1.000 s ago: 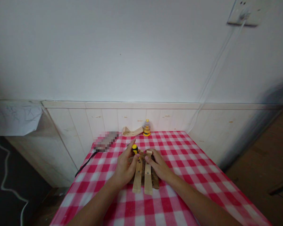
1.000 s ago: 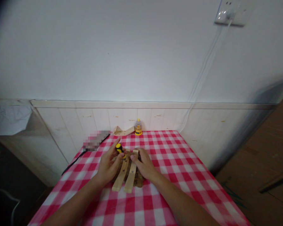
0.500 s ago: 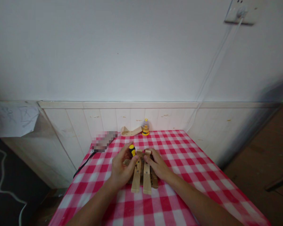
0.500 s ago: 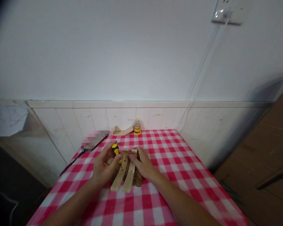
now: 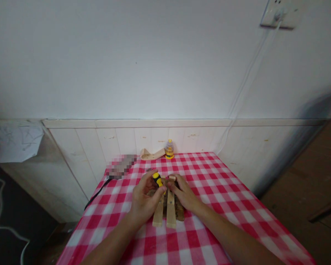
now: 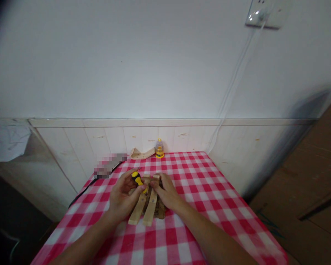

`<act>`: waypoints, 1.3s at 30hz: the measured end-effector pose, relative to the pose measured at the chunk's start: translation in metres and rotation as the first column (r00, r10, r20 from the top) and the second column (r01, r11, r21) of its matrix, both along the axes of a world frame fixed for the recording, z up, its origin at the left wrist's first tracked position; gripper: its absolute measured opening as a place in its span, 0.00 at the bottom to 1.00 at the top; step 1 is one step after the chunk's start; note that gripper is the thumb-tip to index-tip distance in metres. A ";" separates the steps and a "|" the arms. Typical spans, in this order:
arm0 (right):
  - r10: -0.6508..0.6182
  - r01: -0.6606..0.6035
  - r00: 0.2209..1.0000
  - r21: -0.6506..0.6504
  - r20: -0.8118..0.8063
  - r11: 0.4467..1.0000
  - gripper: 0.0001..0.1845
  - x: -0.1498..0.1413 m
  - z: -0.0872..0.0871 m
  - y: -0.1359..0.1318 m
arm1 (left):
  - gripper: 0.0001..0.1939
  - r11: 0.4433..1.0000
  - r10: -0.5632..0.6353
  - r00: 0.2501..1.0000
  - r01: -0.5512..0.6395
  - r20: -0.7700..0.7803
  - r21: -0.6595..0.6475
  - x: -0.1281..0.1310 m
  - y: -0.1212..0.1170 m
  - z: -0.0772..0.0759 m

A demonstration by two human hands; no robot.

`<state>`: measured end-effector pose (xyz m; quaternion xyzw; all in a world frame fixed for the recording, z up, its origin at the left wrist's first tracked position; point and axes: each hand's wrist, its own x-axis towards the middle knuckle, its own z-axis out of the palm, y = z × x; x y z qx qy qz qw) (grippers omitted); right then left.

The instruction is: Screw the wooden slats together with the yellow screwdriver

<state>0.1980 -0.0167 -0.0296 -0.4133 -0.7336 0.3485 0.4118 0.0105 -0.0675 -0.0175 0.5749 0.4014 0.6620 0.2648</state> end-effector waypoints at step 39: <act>0.001 0.000 1.000 0.043 -0.027 0.999 0.37 0.000 0.004 -0.001 | 0.26 0.958 -0.238 0.966 0.217 -0.099 -0.186 0.001 0.005 0.006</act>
